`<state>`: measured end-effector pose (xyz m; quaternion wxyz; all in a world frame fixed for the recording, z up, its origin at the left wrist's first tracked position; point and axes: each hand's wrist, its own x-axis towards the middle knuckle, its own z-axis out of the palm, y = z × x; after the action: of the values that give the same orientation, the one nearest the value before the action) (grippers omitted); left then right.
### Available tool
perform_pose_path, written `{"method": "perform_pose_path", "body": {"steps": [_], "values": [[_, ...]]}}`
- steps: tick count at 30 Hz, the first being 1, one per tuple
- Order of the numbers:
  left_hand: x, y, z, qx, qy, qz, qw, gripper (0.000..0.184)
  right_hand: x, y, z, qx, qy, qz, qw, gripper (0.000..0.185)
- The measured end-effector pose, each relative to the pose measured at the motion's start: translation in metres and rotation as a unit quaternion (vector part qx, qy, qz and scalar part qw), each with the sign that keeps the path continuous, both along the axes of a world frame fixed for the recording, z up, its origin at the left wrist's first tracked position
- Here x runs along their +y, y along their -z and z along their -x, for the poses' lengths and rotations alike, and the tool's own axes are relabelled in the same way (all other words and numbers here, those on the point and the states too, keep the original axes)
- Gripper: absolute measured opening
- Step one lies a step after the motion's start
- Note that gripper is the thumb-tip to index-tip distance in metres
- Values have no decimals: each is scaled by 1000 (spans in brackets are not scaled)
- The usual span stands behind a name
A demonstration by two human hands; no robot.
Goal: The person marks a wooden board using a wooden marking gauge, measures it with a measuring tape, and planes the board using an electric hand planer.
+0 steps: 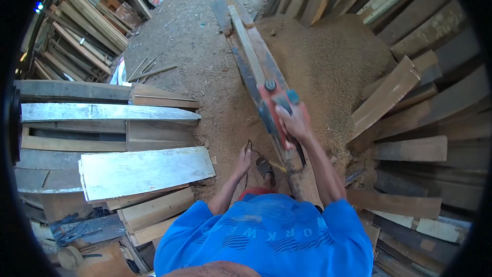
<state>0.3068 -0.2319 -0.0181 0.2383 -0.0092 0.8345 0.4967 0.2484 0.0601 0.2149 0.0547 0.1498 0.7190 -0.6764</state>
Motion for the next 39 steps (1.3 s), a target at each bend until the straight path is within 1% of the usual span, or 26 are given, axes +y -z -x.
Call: {"method": "perform_pose_path", "body": {"steps": [1, 3, 4, 5, 7, 10, 13, 14, 15, 17, 19, 20, 22, 23, 25, 26, 27, 29, 32, 35, 38, 39], "values": [[18, -35, 13, 29, 9, 15, 999, 66, 4, -8, -38, -9, 18, 22, 1000, 37], [49, -56, 30, 35, 7, 14, 999, 69, 17, -12, -106, -33, 44, 63, 996, 33], [66, -67, 34, 42, -4, -6, 999, 71, 23, -10, -137, -49, 54, 83, 994, 31], [85, -78, 37, 49, -16, -26, 998, 72, 27, -9, -162, -58, 75, 78, 992, 30], [122, -103, 39, 13, -49, -104, 993, 78, 31, -8, -205, -76, 116, 68, 988, 29], [165, -85, 28, 78, -38, -9, 996, 77, 30, 11, -238, -89, 137, 20, 986, 31], [172, -78, 18, 67, -76, -94, 990, 74, 31, 43, -256, -93, 150, 0, 984, 33], [168, -78, 16, 16, -73, -160, 984, 72, 32, 58, -259, -91, 151, 1, 984, 33], [157, -80, 12, -35, -71, -222, 972, 71, 29, 71, -262, -98, 163, 15, 982, 33], [132, -96, 6, -127, -60, -343, 929, 71, 22, 95, -264, -109, 187, 46, 975, 32], [106, -147, -11, -210, -48, -459, 862, 73, 14, 108, -267, -117, 173, 45, 977, 26], [98, -175, -16, -233, -55, -497, 834, 76, 11, 114, -267, -120, 166, 42, 978, 24], [86, -235, -31, -278, -68, -572, 769, 81, 7, 133, -273, -132, 180, 30, 974, 29], [84, -262, -33, -275, -68, -591, 755, 81, 7, 138, -273, -138, 187, 23, 972, 33], [80, -307, -32, -271, -67, -626, 728, 80, 7, 134, -273, -142, 194, 39, 970, 32], [80, -323, -28, -221, -46, -625, 747, 76, 8, 129, -272, -142, 199, 46, 969, 31], [80, -334, -20, -246, -22, -688, 682, 75, 11, 131, -272, -139, 191, 31, 971, 29], [77, -352, -3, -290, 30, -793, 536, 76, 15, 141, -273, -132, 174, 2, 976, 26], [76, -365, 14, -299, 51, -803, 513, 89, 15, 143, -274, -120, 165, 2, 979, 25], [85, -371, 26, -279, 73, -816, 501, 95, 15, 141, -274, -127, 170, 27, 977, 24], [92, -381, 30, -281, 36, -805, 522, 97, 16, 155, -275, -98, 178, 34, 979, 24], [93, -382, 31, -281, 25, -801, 528, 97, 14, 150, -274, -104, 182, 27, 977, 25]]}}
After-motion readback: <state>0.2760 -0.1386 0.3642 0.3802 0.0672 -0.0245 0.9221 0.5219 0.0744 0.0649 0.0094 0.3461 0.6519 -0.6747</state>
